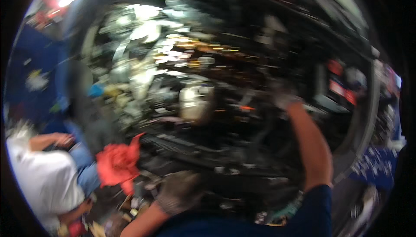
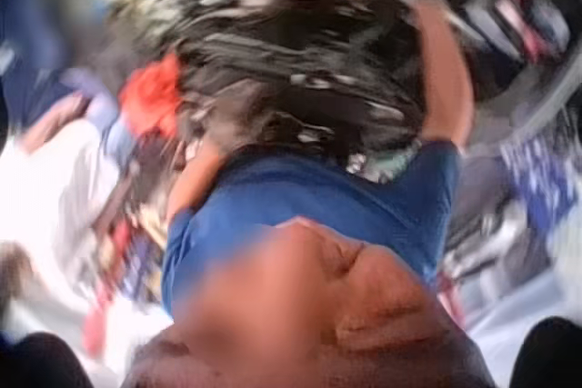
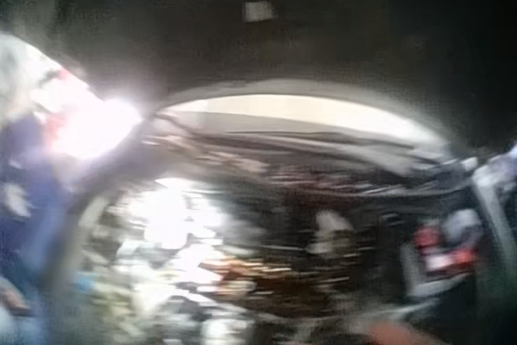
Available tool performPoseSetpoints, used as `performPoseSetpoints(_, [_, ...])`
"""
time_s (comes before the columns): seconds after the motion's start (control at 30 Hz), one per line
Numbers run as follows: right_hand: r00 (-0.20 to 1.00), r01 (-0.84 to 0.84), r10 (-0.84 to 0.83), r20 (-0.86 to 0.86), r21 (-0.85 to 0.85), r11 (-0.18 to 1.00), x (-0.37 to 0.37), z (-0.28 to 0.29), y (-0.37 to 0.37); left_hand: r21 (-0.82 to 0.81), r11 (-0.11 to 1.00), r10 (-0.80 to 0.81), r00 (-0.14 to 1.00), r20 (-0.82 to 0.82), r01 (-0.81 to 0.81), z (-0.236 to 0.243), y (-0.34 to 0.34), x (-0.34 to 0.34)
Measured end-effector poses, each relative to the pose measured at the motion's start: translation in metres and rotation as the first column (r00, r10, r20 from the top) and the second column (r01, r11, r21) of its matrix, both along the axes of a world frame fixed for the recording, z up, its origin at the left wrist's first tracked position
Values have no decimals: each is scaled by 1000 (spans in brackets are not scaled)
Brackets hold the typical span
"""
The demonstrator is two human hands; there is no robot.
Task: The person works inside an open car engine bay, using gloved hands to adjust and tighten components on the exposed camshaft and valve train. The person repeatedly reaches into the engine, manipulates parts, and appears to use a tool to secure fasteners.
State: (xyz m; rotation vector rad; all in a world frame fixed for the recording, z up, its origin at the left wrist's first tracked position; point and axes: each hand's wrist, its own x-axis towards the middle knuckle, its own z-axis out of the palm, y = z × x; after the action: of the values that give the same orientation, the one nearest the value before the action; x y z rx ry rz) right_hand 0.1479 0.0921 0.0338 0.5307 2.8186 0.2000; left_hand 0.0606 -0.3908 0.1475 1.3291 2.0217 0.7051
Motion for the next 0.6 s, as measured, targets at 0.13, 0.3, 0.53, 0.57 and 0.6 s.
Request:
performPoseSetpoints(0.13, [992,123,-112,65,-196,973,20,-7,44,196,971,140,990,-17,-134,-5,40,32])
performPoseSetpoints(0.3, [990,130,-116,75,-239,962,26,0,63,203,967,166,985,-48,-153,-13,55,49])
performPoseSetpoints(0.53, [962,273,-238,135,-408,872,11,2,73,285,952,150,983,-101,-116,-25,44,45])
performPoseSetpoints(0.57, [960,279,-237,151,-409,869,10,5,72,286,952,140,987,-77,-113,-27,44,44])
performPoseSetpoints(0.6, [958,287,-248,145,-450,846,10,8,71,289,950,138,989,-55,-117,-27,43,43])
